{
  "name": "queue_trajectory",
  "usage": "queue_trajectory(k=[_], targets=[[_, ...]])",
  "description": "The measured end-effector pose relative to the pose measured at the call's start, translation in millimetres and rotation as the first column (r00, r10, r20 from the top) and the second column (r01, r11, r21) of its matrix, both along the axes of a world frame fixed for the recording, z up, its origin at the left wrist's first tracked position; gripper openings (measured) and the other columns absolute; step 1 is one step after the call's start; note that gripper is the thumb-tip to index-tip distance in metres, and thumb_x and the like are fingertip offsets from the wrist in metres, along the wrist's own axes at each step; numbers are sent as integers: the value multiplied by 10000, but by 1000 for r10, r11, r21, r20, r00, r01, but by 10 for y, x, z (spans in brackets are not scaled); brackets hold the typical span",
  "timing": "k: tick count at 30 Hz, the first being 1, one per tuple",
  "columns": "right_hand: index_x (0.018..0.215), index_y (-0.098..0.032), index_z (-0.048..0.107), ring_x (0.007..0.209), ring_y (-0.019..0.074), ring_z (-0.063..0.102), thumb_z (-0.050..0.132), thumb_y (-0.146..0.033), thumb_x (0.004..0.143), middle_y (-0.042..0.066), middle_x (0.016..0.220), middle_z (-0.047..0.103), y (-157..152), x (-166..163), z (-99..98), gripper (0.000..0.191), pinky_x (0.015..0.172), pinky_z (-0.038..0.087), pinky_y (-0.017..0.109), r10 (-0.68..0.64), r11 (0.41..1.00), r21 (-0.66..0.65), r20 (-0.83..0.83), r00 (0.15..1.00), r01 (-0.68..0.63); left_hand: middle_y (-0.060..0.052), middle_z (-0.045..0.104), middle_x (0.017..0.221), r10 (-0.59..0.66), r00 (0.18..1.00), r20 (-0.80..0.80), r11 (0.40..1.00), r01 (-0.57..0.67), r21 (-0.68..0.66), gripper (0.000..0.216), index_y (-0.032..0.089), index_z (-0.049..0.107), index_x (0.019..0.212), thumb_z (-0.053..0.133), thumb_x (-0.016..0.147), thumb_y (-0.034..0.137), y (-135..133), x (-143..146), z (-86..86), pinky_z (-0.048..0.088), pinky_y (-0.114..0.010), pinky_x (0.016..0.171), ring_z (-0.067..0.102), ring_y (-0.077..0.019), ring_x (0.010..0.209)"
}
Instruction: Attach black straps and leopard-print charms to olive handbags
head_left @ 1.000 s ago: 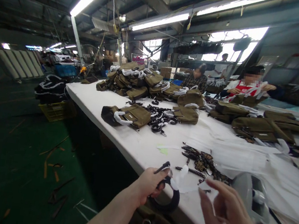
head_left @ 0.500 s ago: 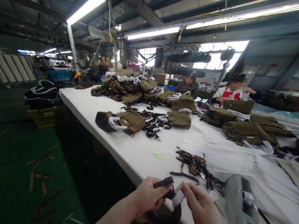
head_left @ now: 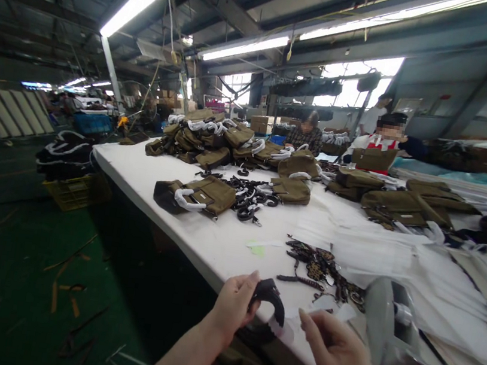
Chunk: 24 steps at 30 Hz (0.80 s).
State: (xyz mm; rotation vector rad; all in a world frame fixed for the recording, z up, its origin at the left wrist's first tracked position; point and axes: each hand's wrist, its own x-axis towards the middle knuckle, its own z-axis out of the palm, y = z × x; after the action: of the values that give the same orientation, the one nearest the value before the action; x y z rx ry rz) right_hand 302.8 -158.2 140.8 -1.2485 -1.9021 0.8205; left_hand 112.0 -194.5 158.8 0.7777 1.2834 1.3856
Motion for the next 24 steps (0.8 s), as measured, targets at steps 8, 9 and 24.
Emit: queue_trajectory(k=[8, 9, 24], targets=[[681, -203, 688, 513, 154, 450, 347, -838, 777, 50, 660, 660, 25, -146, -173, 727, 500, 306, 282, 225, 766, -574, -184, 957, -290, 67, 440, 411, 145, 988, 46, 988, -147, 47, 603, 149, 546, 652, 561, 754, 744, 21, -4, -49, 128, -184, 332, 267, -18, 292], [707, -199, 689, 450, 113, 351, 377, -838, 767, 25, 630, 629, 10, -179, -182, 714, 454, 217, 261, 189, 703, -633, -275, 943, -325, 69, 443, 416, 141, 989, 48, 988, -144, 55, 599, 138, 583, 700, 567, 758, 734, 17, -3, -52, 131, -182, 333, 269, -18, 294], [747, -176, 577, 414, 47, 135, 692, -635, 734, -128, 438, 285, 127, -256, -274, 474, 421, 58, 236, -65, 690, -623, -559, 827, -367, 32, 570, 534, -99, 995, -14, 995, 99, 21, 588, 110, 682, 1035, 724, 712, 599, -84, -22, -170, 329, -183, 401, 470, -62, 399]])
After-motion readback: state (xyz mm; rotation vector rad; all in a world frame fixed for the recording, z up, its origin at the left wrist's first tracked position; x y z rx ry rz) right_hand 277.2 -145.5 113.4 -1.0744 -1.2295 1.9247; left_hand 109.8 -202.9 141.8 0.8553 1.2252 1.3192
